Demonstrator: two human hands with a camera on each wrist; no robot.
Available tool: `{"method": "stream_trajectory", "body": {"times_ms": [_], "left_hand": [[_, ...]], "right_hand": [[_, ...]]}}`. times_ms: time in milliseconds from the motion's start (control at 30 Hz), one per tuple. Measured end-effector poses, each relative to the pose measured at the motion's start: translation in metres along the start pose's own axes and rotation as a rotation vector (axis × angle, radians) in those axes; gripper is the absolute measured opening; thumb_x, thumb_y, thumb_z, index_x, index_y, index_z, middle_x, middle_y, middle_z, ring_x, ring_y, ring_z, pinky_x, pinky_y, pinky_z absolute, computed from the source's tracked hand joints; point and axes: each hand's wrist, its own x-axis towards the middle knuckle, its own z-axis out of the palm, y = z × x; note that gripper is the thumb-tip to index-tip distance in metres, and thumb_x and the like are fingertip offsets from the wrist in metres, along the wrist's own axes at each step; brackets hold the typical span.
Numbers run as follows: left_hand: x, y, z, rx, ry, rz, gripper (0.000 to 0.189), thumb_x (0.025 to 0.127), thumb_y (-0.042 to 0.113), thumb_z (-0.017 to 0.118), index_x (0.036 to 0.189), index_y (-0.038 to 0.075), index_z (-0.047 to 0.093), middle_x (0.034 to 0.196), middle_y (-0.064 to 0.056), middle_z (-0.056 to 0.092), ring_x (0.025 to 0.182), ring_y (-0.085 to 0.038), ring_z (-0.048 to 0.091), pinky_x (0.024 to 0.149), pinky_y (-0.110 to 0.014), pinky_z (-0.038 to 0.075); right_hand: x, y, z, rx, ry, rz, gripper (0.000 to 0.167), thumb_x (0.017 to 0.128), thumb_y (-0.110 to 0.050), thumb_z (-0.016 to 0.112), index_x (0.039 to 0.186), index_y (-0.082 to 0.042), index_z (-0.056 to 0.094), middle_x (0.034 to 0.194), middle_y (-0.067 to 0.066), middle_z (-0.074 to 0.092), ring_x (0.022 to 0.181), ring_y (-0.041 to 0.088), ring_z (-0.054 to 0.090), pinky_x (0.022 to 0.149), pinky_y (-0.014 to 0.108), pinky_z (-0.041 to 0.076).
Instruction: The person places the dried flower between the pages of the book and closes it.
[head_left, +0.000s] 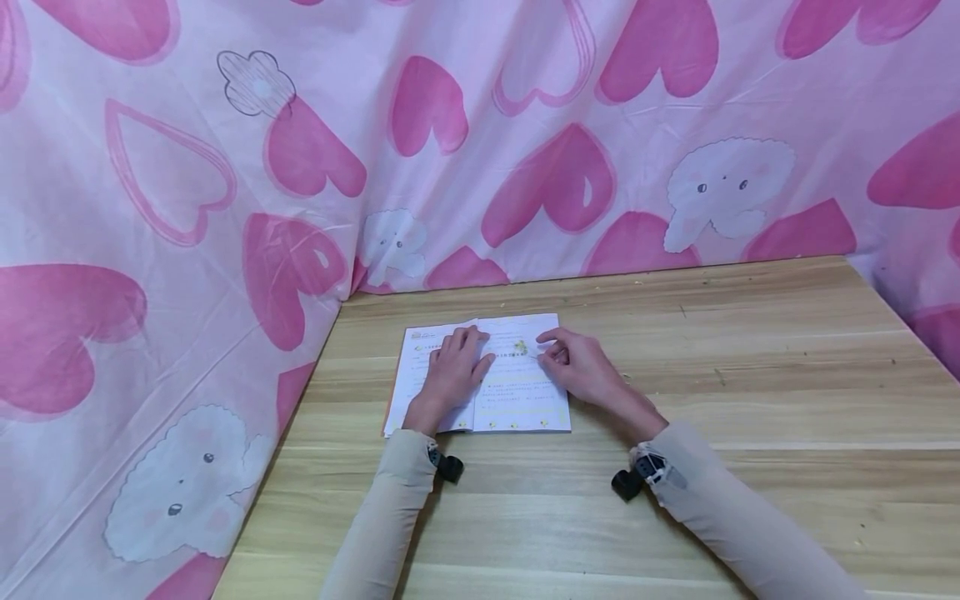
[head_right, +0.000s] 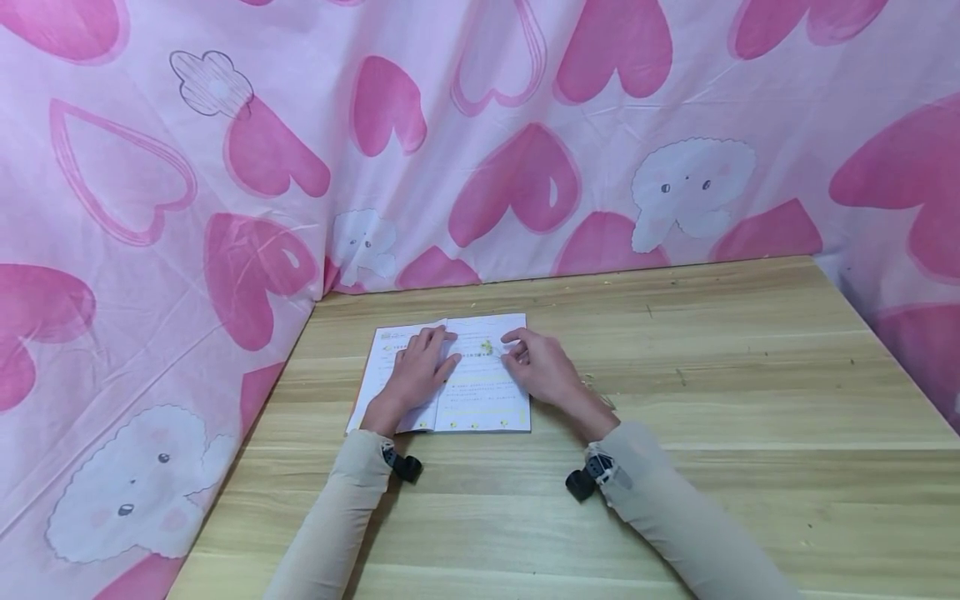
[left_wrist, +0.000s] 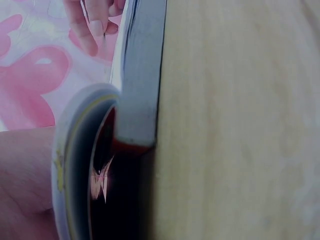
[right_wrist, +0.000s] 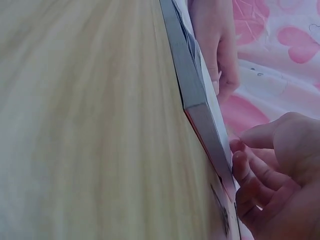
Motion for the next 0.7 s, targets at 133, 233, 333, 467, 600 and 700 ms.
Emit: {"method": "stream_trajectory", "body": {"times_ms": [133, 233, 333, 467, 600, 700], "left_hand": [[0.0, 0.0, 0.0, 0.001, -0.003, 0.001, 0.05, 0.115, 0.045, 0.049, 0.157, 0.018, 0.047, 0.168, -0.011, 0.04, 0.151, -0.033, 0.04, 0.119, -0.062, 0.036], [0.0, 0.001, 0.0, 0.007, 0.004, 0.005, 0.048, 0.115, 0.044, 0.049, 0.156, 0.018, 0.048, 0.167, -0.011, 0.041, 0.151, -0.033, 0.041, 0.118, -0.063, 0.037], [0.001, 0.001, -0.001, 0.014, 0.008, 0.009, 0.047, 0.115, 0.043, 0.049, 0.154, 0.018, 0.049, 0.166, -0.011, 0.041, 0.15, -0.034, 0.042, 0.117, -0.063, 0.038], [0.001, 0.002, -0.001, 0.011, 0.001, 0.005, 0.048, 0.115, 0.044, 0.048, 0.155, 0.018, 0.049, 0.167, -0.011, 0.04, 0.151, -0.034, 0.041, 0.118, -0.063, 0.038], [0.001, 0.001, -0.001, 0.011, -0.005, 0.0, 0.048, 0.115, 0.044, 0.047, 0.156, 0.018, 0.048, 0.168, -0.01, 0.039, 0.151, -0.034, 0.041, 0.119, -0.063, 0.037], [0.001, 0.0, 0.0, 0.015, -0.011, -0.006, 0.049, 0.115, 0.045, 0.047, 0.157, 0.019, 0.046, 0.168, -0.01, 0.038, 0.152, -0.033, 0.04, 0.12, -0.063, 0.037]], "right_hand": [[0.0, -0.003, 0.0, -0.02, -0.034, 0.006, 0.032, 0.104, -0.018, 0.071, 0.134, -0.006, 0.071, 0.106, 0.009, 0.078, 0.087, 0.018, 0.069, 0.076, 0.031, 0.057], [0.0, -0.005, 0.0, -0.045, -0.081, -0.04, 0.028, 0.104, -0.016, 0.072, 0.129, -0.006, 0.074, 0.106, 0.008, 0.079, 0.089, 0.016, 0.069, 0.079, 0.031, 0.057], [0.0, -0.007, -0.002, -0.063, -0.143, -0.098, 0.024, 0.103, -0.014, 0.072, 0.126, -0.007, 0.077, 0.108, 0.007, 0.08, 0.091, 0.014, 0.07, 0.082, 0.031, 0.057], [-0.001, -0.01, -0.004, -0.062, -0.212, -0.13, 0.025, 0.104, -0.009, 0.069, 0.127, -0.007, 0.078, 0.116, 0.007, 0.08, 0.092, 0.014, 0.07, 0.083, 0.029, 0.056], [-0.001, -0.012, -0.006, -0.092, -0.244, -0.142, 0.031, 0.103, -0.002, 0.062, 0.13, -0.008, 0.077, 0.121, 0.006, 0.08, 0.099, 0.016, 0.069, 0.086, 0.03, 0.056], [-0.002, -0.014, -0.009, -0.134, -0.248, -0.147, 0.034, 0.102, 0.0, 0.059, 0.128, -0.01, 0.079, 0.12, 0.003, 0.08, 0.101, 0.017, 0.068, 0.089, 0.033, 0.055]]}}
